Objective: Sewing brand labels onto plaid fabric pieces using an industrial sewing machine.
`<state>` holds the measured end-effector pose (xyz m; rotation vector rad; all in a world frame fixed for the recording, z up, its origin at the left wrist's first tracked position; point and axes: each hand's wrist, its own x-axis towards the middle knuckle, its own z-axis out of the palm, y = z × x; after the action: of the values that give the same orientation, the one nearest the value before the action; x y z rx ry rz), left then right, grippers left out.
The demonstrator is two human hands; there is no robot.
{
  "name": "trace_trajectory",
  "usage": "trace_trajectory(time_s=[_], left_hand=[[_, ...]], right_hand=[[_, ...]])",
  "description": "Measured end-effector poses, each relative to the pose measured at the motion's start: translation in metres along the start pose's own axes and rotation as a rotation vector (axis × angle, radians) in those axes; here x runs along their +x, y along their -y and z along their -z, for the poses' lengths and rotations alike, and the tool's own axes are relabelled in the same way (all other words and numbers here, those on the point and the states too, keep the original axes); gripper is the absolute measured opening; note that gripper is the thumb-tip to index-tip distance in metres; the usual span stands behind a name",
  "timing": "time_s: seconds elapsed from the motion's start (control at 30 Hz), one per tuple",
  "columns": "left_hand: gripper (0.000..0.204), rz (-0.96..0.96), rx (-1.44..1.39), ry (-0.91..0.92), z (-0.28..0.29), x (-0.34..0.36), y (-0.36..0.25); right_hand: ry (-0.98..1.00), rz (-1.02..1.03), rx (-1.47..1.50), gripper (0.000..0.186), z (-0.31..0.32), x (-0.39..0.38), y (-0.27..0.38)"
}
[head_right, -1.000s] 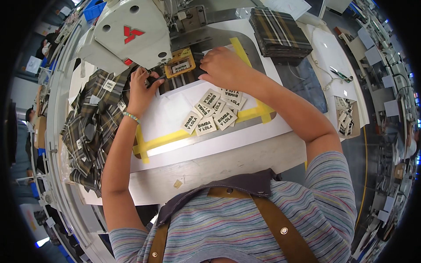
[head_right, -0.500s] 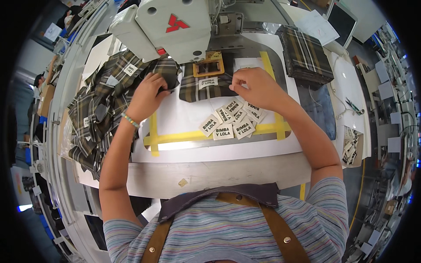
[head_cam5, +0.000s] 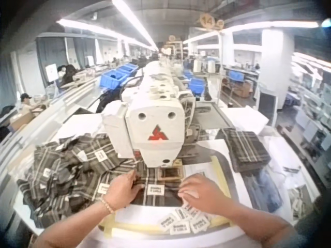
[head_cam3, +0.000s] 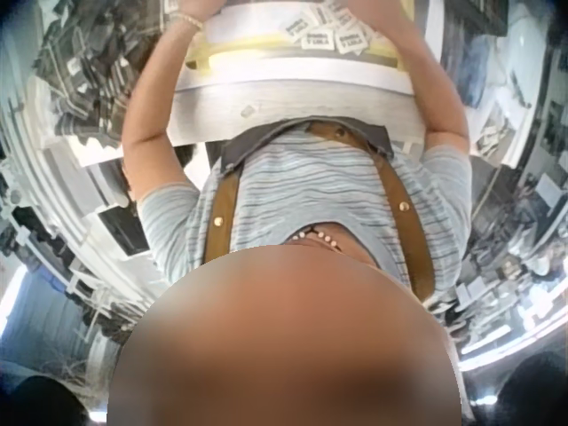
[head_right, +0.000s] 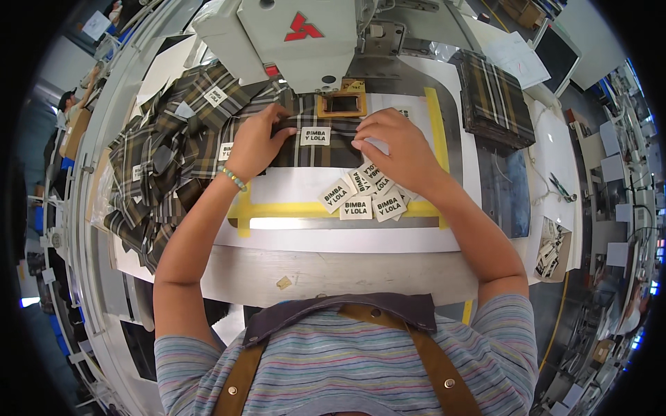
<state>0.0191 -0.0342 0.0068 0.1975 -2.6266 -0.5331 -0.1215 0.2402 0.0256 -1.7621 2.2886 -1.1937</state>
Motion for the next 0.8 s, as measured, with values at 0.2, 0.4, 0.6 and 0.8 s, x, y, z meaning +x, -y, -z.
trace_trajectory(time_s=[0.2,0.4,0.6,0.8], left_hand=[[0.024,0.153,0.004,-0.086,0.013,-0.004,0.023],[0.037,0.197,0.242,-0.145,0.062,-0.008,0.07],[0.055,0.041,0.334,-0.236,0.059,0.027,0.12],[0.078,0.229,0.693,-0.017,0.025,-0.014,0.143]], right_hand=[[-0.044,0.007,-0.012,0.011,0.001,-0.001,-0.007],[-0.019,0.022,-0.019,0.01,0.0,-0.003,-0.013],[-0.015,0.052,-0.084,0.01,0.001,-0.001,-0.015],[-0.013,0.058,-0.162,0.008,0.005,-0.004,-0.016]])
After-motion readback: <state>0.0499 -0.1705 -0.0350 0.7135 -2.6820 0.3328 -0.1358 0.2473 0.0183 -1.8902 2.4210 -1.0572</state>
